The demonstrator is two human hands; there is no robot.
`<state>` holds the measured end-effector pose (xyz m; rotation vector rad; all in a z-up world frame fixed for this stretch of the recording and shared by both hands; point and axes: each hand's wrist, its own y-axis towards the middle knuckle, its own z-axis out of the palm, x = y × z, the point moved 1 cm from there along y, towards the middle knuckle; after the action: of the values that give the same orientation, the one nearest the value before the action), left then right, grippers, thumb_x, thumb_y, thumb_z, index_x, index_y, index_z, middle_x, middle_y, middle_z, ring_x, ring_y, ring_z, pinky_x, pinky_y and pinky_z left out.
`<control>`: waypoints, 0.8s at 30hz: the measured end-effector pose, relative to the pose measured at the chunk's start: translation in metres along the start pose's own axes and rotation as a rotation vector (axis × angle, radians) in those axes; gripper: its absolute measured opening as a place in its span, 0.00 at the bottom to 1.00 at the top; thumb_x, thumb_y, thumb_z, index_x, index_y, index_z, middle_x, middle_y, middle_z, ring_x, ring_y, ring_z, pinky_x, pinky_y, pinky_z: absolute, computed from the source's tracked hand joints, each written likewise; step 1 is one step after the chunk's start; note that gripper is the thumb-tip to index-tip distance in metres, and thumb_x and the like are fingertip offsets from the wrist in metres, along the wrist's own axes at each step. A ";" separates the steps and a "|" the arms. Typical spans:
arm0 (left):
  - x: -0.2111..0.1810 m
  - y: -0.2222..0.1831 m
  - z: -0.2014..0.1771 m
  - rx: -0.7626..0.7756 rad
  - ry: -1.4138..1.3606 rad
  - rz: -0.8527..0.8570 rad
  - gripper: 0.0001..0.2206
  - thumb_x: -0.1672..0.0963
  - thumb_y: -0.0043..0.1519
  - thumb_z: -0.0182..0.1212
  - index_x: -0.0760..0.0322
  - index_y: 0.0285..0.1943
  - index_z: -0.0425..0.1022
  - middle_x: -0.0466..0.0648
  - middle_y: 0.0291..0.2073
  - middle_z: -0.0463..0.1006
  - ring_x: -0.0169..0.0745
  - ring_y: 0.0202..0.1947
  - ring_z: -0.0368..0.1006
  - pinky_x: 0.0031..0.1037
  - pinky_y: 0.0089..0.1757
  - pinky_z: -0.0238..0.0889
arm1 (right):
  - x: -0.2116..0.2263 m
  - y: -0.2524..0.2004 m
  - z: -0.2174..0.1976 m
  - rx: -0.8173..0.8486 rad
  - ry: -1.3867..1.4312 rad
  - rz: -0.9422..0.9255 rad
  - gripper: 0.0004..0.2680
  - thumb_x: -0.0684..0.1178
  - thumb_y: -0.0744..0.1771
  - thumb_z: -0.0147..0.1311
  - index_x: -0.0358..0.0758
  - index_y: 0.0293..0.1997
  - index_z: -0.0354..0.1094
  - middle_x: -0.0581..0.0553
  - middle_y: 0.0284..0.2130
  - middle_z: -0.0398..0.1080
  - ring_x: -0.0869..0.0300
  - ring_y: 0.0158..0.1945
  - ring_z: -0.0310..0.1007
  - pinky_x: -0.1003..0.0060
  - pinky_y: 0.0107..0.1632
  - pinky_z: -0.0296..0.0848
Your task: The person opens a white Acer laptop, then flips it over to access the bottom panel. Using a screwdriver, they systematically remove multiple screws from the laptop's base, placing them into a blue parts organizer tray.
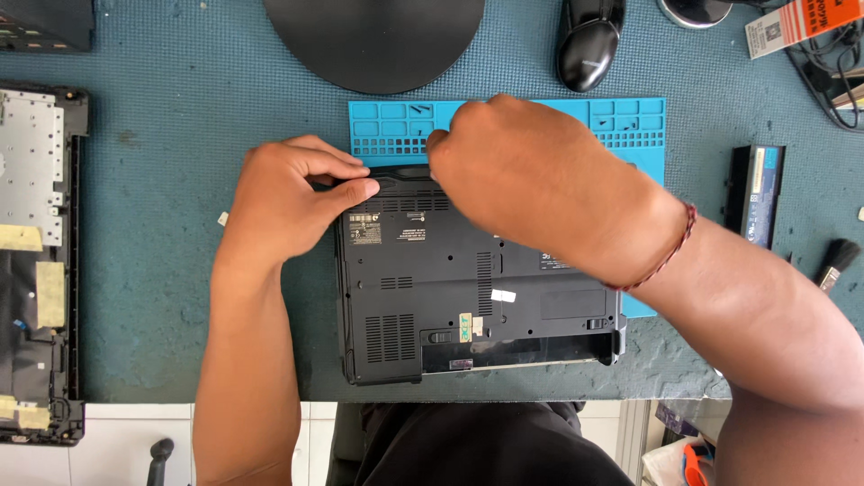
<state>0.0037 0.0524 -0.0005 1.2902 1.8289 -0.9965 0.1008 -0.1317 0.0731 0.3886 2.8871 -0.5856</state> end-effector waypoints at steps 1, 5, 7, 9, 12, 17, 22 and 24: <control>-0.001 0.000 0.000 0.000 0.001 -0.002 0.05 0.57 0.52 0.70 0.60 0.34 0.82 0.43 0.34 0.80 0.28 0.33 0.76 0.15 0.35 0.68 | -0.001 0.000 -0.002 0.000 0.001 -0.002 0.07 0.34 0.60 0.49 0.44 0.24 0.62 0.49 0.16 0.63 0.55 0.19 0.66 0.63 0.20 0.65; -0.001 0.001 -0.001 -0.018 -0.083 -0.061 0.04 0.58 0.49 0.72 0.60 0.30 0.81 0.44 0.32 0.81 0.26 0.29 0.75 0.13 0.32 0.67 | -0.007 -0.002 -0.006 0.047 0.063 -0.092 0.06 0.35 0.60 0.50 0.43 0.31 0.64 0.49 0.21 0.64 0.54 0.25 0.66 0.61 0.25 0.66; -0.001 0.001 -0.001 -0.023 -0.094 -0.059 0.05 0.58 0.49 0.73 0.61 0.30 0.81 0.44 0.32 0.81 0.26 0.28 0.75 0.13 0.32 0.66 | -0.009 -0.003 -0.006 0.022 0.018 -0.164 0.07 0.36 0.61 0.49 0.44 0.36 0.66 0.50 0.25 0.65 0.54 0.30 0.68 0.62 0.29 0.68; -0.002 0.002 -0.002 -0.041 -0.130 -0.148 0.06 0.59 0.46 0.75 0.61 0.26 0.80 0.45 0.30 0.79 0.29 0.30 0.76 0.14 0.35 0.72 | -0.011 -0.004 -0.006 0.023 0.098 -0.160 0.07 0.37 0.60 0.51 0.48 0.33 0.68 0.50 0.25 0.63 0.54 0.31 0.66 0.61 0.28 0.68; -0.006 0.000 -0.003 -0.051 -0.135 -0.219 0.07 0.59 0.46 0.75 0.60 0.24 0.79 0.42 0.27 0.78 0.26 0.27 0.73 0.13 0.34 0.68 | -0.009 -0.006 -0.005 0.011 0.078 0.078 0.16 0.60 0.70 0.47 0.41 0.28 0.65 0.44 0.17 0.65 0.49 0.22 0.69 0.60 0.22 0.67; -0.009 -0.003 -0.014 0.056 -0.062 -0.150 0.03 0.58 0.53 0.66 0.62 0.32 0.80 0.44 0.35 0.80 0.28 0.34 0.75 0.16 0.38 0.68 | -0.012 -0.001 -0.006 0.035 0.129 -0.090 0.05 0.35 0.61 0.48 0.42 0.27 0.63 0.47 0.20 0.63 0.53 0.25 0.66 0.59 0.26 0.65; -0.017 -0.004 -0.017 0.095 -0.025 -0.213 0.06 0.58 0.54 0.60 0.61 0.37 0.81 0.41 0.34 0.82 0.25 0.36 0.76 0.14 0.39 0.67 | -0.012 -0.001 -0.007 0.040 0.208 -0.163 0.10 0.32 0.59 0.48 0.45 0.34 0.65 0.49 0.25 0.60 0.55 0.30 0.63 0.59 0.27 0.64; -0.016 -0.003 -0.016 0.071 -0.062 -0.300 0.07 0.58 0.53 0.64 0.60 0.38 0.80 0.41 0.31 0.81 0.25 0.36 0.76 0.16 0.39 0.67 | -0.010 0.001 -0.005 0.004 0.152 0.078 0.14 0.62 0.67 0.48 0.41 0.37 0.67 0.43 0.26 0.69 0.46 0.29 0.72 0.55 0.24 0.71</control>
<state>0.0032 0.0589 0.0213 1.0309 1.9924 -1.2555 0.1103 -0.1311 0.0798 0.5663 2.9980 -0.5728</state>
